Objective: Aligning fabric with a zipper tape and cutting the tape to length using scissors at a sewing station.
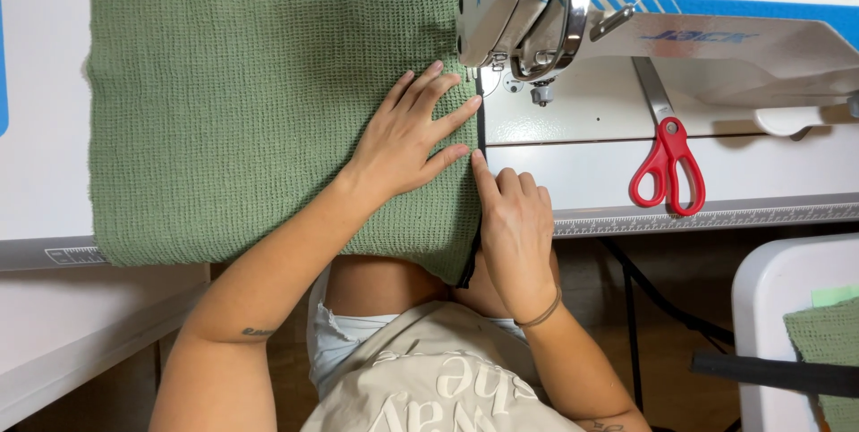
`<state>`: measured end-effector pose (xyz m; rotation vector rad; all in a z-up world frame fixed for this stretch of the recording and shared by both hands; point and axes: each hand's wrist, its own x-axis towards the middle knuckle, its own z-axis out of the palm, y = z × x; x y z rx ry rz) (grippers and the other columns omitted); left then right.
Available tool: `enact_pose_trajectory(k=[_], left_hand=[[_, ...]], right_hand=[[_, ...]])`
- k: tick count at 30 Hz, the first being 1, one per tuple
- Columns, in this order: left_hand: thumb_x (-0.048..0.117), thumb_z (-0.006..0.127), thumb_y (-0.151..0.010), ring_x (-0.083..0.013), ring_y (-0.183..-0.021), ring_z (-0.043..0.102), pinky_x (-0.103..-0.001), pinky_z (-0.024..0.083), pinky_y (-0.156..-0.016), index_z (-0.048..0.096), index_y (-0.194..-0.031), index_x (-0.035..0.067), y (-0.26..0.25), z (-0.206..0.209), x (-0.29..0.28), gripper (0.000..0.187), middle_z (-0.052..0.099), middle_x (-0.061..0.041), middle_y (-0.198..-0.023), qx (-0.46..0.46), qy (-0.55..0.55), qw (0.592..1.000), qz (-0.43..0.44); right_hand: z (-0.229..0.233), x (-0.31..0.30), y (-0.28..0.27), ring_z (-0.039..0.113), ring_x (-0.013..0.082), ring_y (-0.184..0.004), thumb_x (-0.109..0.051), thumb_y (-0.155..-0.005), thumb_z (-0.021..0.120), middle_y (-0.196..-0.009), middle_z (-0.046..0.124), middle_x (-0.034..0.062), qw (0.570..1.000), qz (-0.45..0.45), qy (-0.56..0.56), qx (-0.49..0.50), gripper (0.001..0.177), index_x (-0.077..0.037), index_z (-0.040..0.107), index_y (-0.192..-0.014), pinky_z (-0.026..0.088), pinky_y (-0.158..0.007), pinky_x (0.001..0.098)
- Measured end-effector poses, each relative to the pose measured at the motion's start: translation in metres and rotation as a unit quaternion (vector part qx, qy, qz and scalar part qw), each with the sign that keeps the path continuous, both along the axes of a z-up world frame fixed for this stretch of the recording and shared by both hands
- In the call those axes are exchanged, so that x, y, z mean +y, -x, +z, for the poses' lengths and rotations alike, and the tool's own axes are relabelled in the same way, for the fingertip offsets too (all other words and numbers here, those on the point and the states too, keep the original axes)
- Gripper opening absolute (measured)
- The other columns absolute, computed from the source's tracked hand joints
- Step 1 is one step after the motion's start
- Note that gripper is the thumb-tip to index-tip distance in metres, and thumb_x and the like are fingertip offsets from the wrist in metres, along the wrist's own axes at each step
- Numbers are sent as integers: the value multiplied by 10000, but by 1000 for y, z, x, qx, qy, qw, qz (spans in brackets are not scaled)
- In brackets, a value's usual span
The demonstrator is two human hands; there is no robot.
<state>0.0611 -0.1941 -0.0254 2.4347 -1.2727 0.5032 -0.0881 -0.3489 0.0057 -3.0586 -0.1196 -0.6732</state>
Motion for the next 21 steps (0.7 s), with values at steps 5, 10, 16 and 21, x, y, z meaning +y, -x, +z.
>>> enact_pose_trajectory(k=[5,10,16,21], left_hand=[[582,480,-1033,-352,-1483,359,-558,287,-1211,490,-1526,295,-6,-2,0,570,413,-105,-1502,7,-2,1000,0],[569,499,-1034,-359,-1467,381,-560,308,-1197,528,-1495,273,-6,3,0,550,414,-112,-1495,11,1,1000,-3],[595,513,-1026,-357,-1415,459,-550,360,-1166,579,-1451,253,-9,-1,-4,549,495,-114,-1422,-10,28,1000,-3],[596,529,-1030,-313,-1235,628,-488,507,-1049,682,-1300,237,-10,-10,-7,475,600,-72,-1265,-76,77,994,-5]], right_hand=[[-2,0,-5,466,206,-708,20,-927,570,-774,484,20,1000,1,0,-10,475,-149,671,-1359,364,-624,351],[-2,-1,-8,461,211,-703,24,-942,567,-770,483,22,1000,6,-5,-14,463,-140,675,-1361,355,-619,353],[-8,-4,-13,472,243,-704,19,-926,570,-760,480,44,999,16,-15,-30,464,-132,684,-1349,362,-613,373],[-7,-5,-17,495,254,-719,35,-937,556,-766,493,53,999,12,-11,-43,453,-129,683,-1339,371,-622,379]])
